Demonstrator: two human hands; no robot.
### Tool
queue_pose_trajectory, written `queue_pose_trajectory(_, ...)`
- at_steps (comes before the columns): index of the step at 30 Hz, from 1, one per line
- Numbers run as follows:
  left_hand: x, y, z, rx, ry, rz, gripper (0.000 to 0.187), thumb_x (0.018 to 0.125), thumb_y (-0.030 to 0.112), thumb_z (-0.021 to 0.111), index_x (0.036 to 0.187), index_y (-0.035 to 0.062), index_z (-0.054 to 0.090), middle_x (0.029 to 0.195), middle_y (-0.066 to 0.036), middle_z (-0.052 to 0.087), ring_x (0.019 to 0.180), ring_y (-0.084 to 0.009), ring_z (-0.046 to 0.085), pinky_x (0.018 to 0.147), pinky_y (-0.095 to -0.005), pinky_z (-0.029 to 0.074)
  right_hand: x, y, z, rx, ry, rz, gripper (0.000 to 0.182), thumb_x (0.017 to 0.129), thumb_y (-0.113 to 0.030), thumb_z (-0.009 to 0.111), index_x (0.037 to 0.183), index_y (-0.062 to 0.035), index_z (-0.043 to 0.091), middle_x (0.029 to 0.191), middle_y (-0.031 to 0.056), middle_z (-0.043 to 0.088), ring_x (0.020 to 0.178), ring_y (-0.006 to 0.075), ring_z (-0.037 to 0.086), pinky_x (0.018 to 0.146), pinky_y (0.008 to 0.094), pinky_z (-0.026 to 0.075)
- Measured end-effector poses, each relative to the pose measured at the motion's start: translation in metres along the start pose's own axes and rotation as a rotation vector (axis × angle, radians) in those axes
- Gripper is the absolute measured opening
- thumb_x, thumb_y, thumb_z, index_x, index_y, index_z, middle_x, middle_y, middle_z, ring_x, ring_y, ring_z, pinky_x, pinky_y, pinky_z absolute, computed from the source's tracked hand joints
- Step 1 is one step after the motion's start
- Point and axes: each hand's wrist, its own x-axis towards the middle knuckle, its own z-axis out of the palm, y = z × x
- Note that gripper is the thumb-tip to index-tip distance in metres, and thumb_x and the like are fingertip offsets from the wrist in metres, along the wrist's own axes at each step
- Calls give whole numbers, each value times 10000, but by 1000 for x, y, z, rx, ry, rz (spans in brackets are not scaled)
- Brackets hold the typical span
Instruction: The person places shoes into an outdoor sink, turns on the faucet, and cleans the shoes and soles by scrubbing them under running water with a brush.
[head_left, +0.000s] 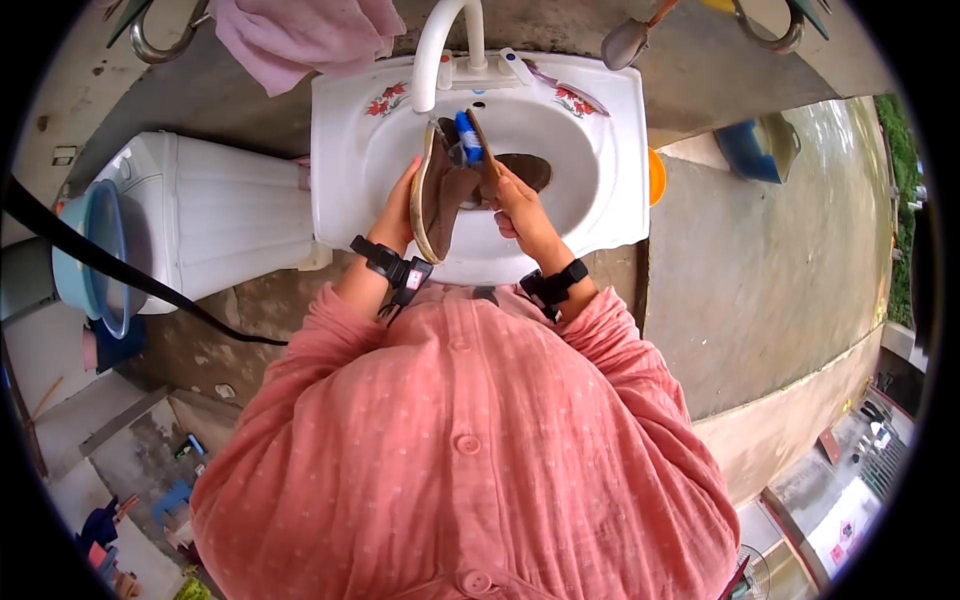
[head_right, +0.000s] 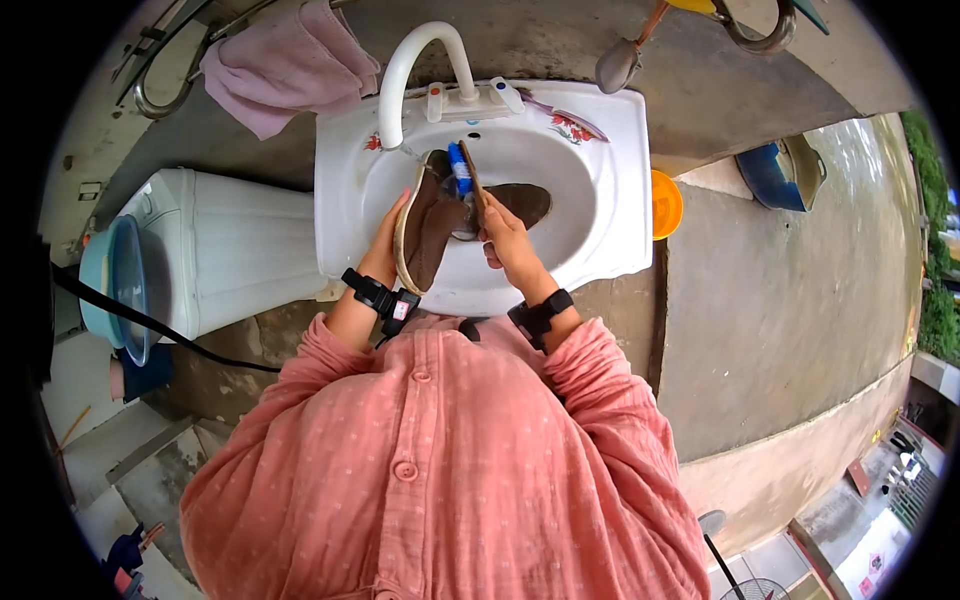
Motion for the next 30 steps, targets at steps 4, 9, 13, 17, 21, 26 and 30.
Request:
queue_pose_trajectory(4, 11, -5, -20, -13, 57, 99, 514, 836, 419, 540, 1167, 33, 470, 1108, -83, 533, 1028, -194, 488, 919, -321, 363, -16, -3, 3, 152, -114, 36, 443, 930, -360, 357, 1351, -244, 277, 748, 4, 393, 479, 52, 271, 408, 165, 218)
queue_pose_trajectory(9, 4, 2, -22, 222, -34, 255, 481, 828, 281, 587, 1184, -2, 427, 1141, -75, 506, 1045, -184, 473, 901, -327, 366, -13, 1, 10, 270, -124, 56, 492, 914, -384, 389, 1360, -237, 243, 748, -38, 387, 475, 55, 244, 408, 164, 196)
queue_pose_trajectory(13, -15, 0, 0, -172, -93, 147, 416, 832, 192, 572, 1188, 31, 430, 1142, -77, 507, 1059, -196, 475, 905, -346, 371, -8, 1, 8, 240, -122, 50, 518, 898, -333, 464, 1356, -234, 244, 724, -35, 420, 491, 41, 304, 403, 161, 226)
queue_pose_trajectory(17, -25, -8, 2, -191, -85, 128, 414, 821, 183, 576, 1185, 49, 431, 1134, -97, 508, 1090, -220, 462, 927, -384, 377, -4, 6, 29, 14, -45, -57, 526, 897, -314, 473, 1359, -208, 245, 732, -24, 450, 462, 36, 318, 387, 166, 238)
queue_pose_trajectory(21, -48, 2, 19, -222, -131, 12, 430, 856, 205, 508, 1211, -8, 391, 1197, -142, 474, 1117, -253, 458, 949, -381, 375, 6, -3, 44, 43, 0, -125, 526, 898, -276, 483, 1359, -155, 260, 719, -11, 465, 397, 28, 287, 348, 175, 217)
queue_pose_trajectory(26, -23, 23, -32, -430, 155, 100, 217, 849, 120, 464, 996, -30, 518, 1008, -167, 576, 956, -270, 566, 877, -357, 459, 7, 2, 44, -503, 53, -416, 448, 893, -196, 481, 1312, -95, 359, 949, 79, 571, 741, 128, 541, 673, 226, 434)
queue_pose_trajectory(30, 0, 31, -47, -516, 150, 132, 171, 848, 91, 439, 913, -31, 539, 920, -158, 600, 892, -264, 593, 809, -341, 496, -36, -10, 40, -736, 82, -583, 445, 873, -171, 481, 1302, -114, 378, 980, 192, 562, 818, 246, 560, 747, 287, 428)
